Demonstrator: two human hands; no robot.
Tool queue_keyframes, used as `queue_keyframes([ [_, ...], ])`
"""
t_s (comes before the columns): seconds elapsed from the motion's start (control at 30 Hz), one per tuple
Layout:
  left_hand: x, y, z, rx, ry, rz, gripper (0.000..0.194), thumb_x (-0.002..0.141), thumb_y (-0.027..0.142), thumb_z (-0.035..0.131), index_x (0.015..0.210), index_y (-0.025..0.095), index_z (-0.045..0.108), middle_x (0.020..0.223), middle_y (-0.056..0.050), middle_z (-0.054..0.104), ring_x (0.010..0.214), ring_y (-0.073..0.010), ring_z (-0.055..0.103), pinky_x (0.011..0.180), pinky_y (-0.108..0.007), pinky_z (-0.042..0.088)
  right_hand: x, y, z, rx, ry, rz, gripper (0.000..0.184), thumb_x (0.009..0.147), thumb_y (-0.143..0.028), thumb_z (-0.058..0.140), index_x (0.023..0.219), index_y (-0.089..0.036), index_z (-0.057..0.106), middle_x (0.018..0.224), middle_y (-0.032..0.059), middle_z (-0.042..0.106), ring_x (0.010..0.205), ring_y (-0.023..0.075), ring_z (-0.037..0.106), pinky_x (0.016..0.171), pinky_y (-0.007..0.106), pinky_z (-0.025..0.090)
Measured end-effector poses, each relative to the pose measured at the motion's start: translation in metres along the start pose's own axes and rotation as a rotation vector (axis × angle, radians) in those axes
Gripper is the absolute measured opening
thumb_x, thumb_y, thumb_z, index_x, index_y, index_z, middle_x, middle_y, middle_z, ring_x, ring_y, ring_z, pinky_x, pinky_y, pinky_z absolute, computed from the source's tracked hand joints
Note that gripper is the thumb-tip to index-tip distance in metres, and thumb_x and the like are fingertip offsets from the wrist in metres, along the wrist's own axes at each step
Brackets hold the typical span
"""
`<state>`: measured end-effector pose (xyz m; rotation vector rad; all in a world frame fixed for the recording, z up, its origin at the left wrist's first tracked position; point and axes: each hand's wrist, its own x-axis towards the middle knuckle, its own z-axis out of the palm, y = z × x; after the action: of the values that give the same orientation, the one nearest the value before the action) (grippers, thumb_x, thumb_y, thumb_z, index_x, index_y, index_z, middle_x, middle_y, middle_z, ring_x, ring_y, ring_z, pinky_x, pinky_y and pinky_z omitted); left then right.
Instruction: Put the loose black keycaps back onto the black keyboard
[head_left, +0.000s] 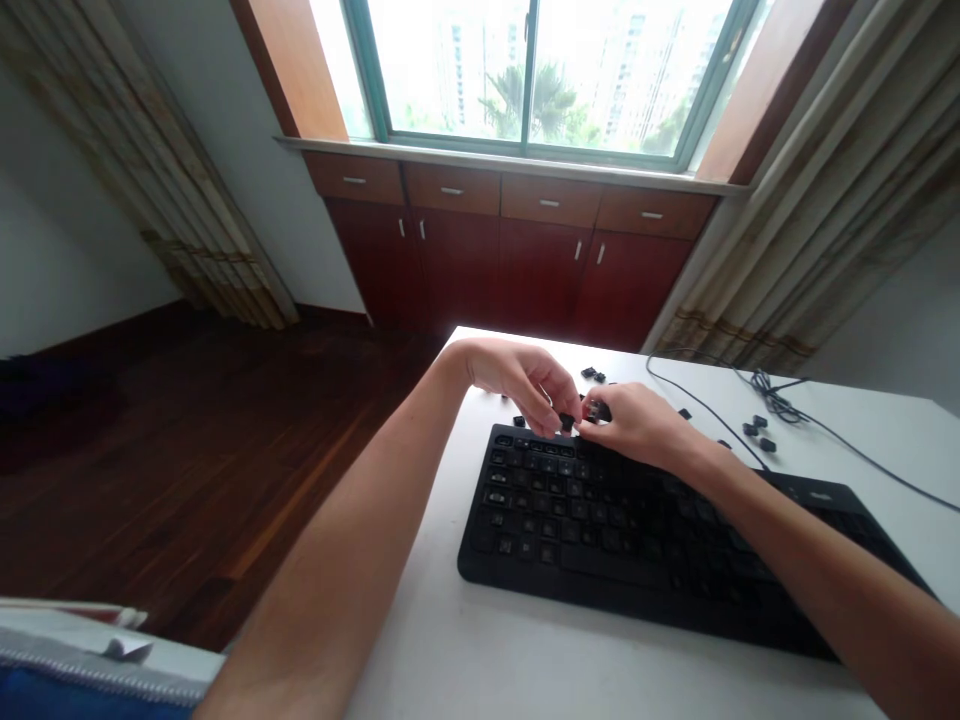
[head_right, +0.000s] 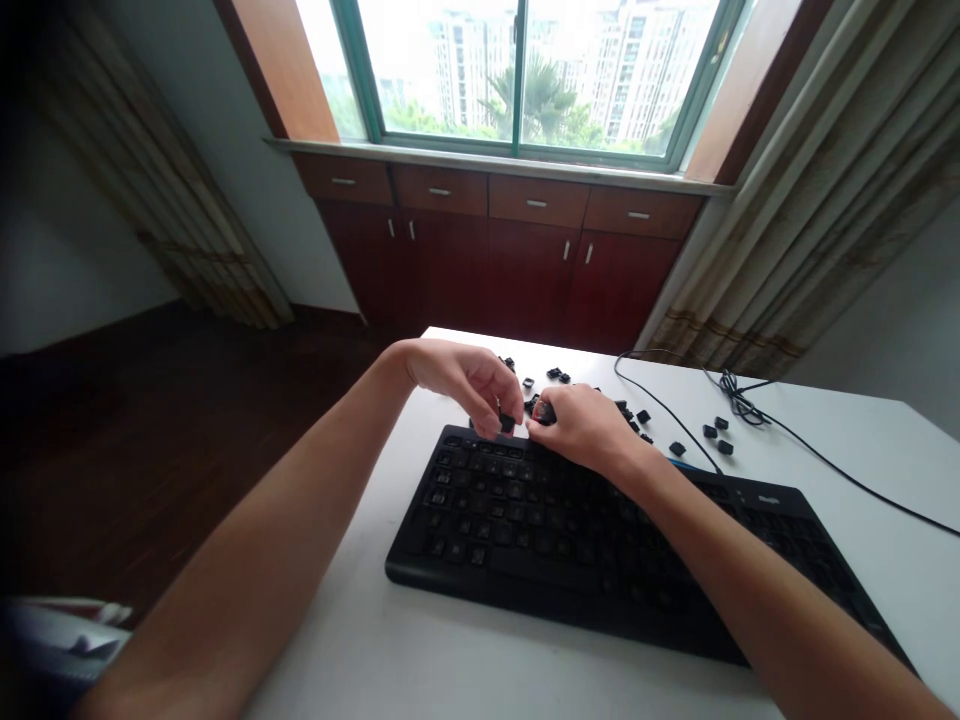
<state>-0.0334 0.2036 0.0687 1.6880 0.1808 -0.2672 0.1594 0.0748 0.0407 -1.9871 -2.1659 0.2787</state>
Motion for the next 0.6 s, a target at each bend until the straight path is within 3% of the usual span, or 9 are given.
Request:
queue_keyframes([
  [0.2,-0.001,0.005,0.001,-0.022,-0.004,-0.031,0.048,0.074,0.037,0.085,0.117,0.017,0.075,0.094,-0.008,0.077,0.087,-0.0225,0.074,0.084,-0.032,0.063,0.002,0.002,0.002,0.022,-0.001,-0.009,0.023,0.082,-0.043,0.064,0.089,-0.024,0.076,0.079,0.0046,0.075,0.071,0.0194,0.066,0.059,0.027,0.038],
  [0.43,0.002,-0.001,0.000,-0.063,0.009,-0.031,0.043,0.068,0.033,0.089,0.107,0.017,0.077,0.098,-0.008,0.077,0.089,-0.0231,0.075,0.083,-0.032,0.063,0.001,0.009,0.009,0.052,0.041,-0.010,0.023,0.084,-0.045,0.067,0.089,-0.025,0.077,0.080,0.0040,0.076,0.073,0.0204,0.066,0.060,0.028,0.039],
  [0.6,0.006,-0.004,0.001,-0.097,-0.006,-0.031,0.031,0.072,0.029,0.087,0.098,0.017,0.074,0.092,-0.006,0.077,0.087,-0.0192,0.075,0.084,-0.031,0.062,-0.003,0.014,0.004,0.168,0.128,-0.025,0.021,0.084,-0.046,0.070,0.087,-0.025,0.076,0.078,0.0013,0.074,0.071,0.0185,0.065,0.066,0.028,0.043],
])
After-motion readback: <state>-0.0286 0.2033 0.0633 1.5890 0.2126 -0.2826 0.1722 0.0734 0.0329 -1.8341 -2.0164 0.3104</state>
